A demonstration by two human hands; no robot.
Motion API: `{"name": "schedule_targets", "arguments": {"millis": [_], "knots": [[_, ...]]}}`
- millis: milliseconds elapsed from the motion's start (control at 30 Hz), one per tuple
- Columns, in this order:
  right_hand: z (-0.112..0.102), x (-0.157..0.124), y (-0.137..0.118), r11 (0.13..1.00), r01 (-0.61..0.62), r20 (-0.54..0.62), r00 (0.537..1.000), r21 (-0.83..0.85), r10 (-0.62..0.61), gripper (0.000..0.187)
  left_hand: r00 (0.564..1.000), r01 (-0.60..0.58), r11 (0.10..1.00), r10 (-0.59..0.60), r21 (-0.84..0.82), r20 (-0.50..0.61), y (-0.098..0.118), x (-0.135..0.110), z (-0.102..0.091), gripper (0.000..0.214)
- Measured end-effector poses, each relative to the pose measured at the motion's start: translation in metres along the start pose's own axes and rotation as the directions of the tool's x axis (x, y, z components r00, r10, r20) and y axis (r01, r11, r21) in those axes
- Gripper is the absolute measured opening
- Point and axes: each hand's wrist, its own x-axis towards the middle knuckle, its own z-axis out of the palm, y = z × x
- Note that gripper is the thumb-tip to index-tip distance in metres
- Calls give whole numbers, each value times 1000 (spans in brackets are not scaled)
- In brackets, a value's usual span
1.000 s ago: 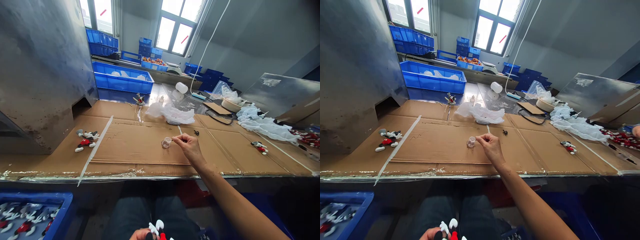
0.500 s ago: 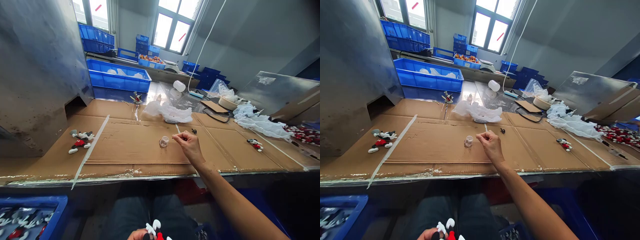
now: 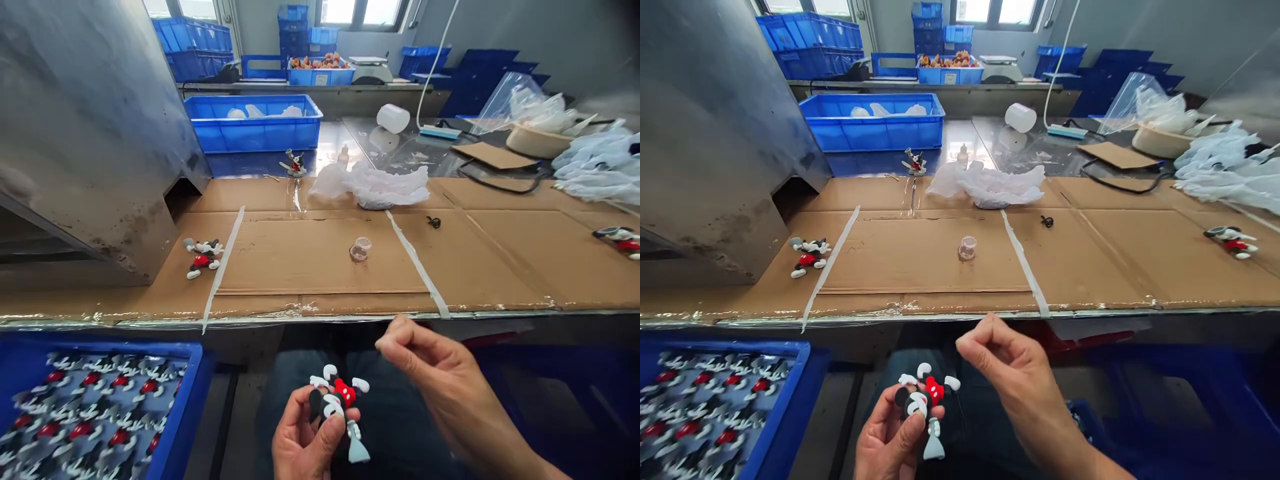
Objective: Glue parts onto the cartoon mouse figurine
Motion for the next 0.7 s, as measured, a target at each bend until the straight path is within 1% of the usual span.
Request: {"name": "schedule_targets", "arguments": {"millis": [67, 133, 267, 333, 433, 567, 633, 700], "knots": [[11, -19, 12, 995, -67, 44, 997, 67, 64, 25, 1000, -6, 1000, 6, -1, -23, 1, -2, 1, 36], [18, -30, 24, 989, -108, 59, 993, 103, 102, 23, 999, -31, 1000, 31, -1, -15, 1, -4, 0, 34], [22, -36, 36, 983, -151, 60, 988, 103, 145, 22, 994, -110, 994, 110, 14, 15, 0, -9, -3, 30], [22, -36, 36, 987, -134, 50, 990, 93, 130, 21, 994, -109, 993, 108, 35, 22, 0, -10, -3, 30], [22, -35, 34, 988, -116, 61, 992, 104, 110, 19, 998, -56, 996, 54, 67, 31, 1, -13, -1, 32], [26, -34, 31, 985, -136, 88, 988, 107, 127, 24, 1000, 3, 997, -3, 71, 1, 4, -16, 2, 33], [27, -35, 30, 986, -141, 94, 987, 92, 132, 26, 1000, -10, 997, 10, 75, -3, 4, -18, 3, 32], [27, -36, 30, 988, -133, 87, 988, 83, 125, 24, 999, -52, 993, 53, 102, -6, 2, -20, 4, 31]]}}
